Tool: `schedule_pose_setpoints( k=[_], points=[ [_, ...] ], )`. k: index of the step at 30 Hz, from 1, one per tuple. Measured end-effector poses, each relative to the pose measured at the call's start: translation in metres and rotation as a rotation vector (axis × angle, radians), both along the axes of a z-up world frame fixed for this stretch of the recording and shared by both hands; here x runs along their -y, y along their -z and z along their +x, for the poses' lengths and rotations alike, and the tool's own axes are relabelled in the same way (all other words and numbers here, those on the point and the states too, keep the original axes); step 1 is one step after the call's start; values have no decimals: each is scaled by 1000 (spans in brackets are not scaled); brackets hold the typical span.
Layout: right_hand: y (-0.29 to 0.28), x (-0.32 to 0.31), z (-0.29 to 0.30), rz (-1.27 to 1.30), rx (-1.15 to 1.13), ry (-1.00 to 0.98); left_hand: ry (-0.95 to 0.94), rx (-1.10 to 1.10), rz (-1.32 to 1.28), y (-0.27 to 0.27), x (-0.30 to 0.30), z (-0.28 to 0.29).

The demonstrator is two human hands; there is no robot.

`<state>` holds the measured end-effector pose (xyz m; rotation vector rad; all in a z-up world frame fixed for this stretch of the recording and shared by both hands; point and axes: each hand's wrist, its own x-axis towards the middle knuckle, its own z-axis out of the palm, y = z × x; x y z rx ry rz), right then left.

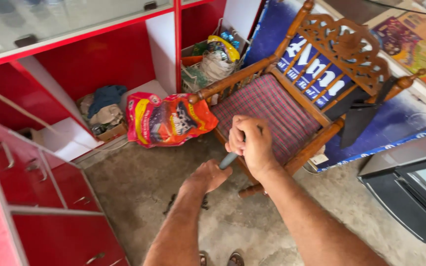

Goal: Cleaning and mopping the floor in a grocery store area.

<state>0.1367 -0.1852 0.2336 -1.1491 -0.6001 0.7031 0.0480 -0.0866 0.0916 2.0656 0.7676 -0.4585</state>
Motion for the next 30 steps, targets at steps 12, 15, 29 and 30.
schedule_pose_setpoints(
  k=[12,15,29,30],
  points=[
    [-23,-40,-40,-19,50,-96,-437,207,22,-18,-4,-28],
    [-30,-10,-25,-52,154,-52,-437,299,-65,-14,21,6],
    [-7,54,7,-94,113,21,17,127,-50,-36,60,37],
    [-8,52,10,-54,79,21,-18,79,-6,-41,57,29]
  ],
)
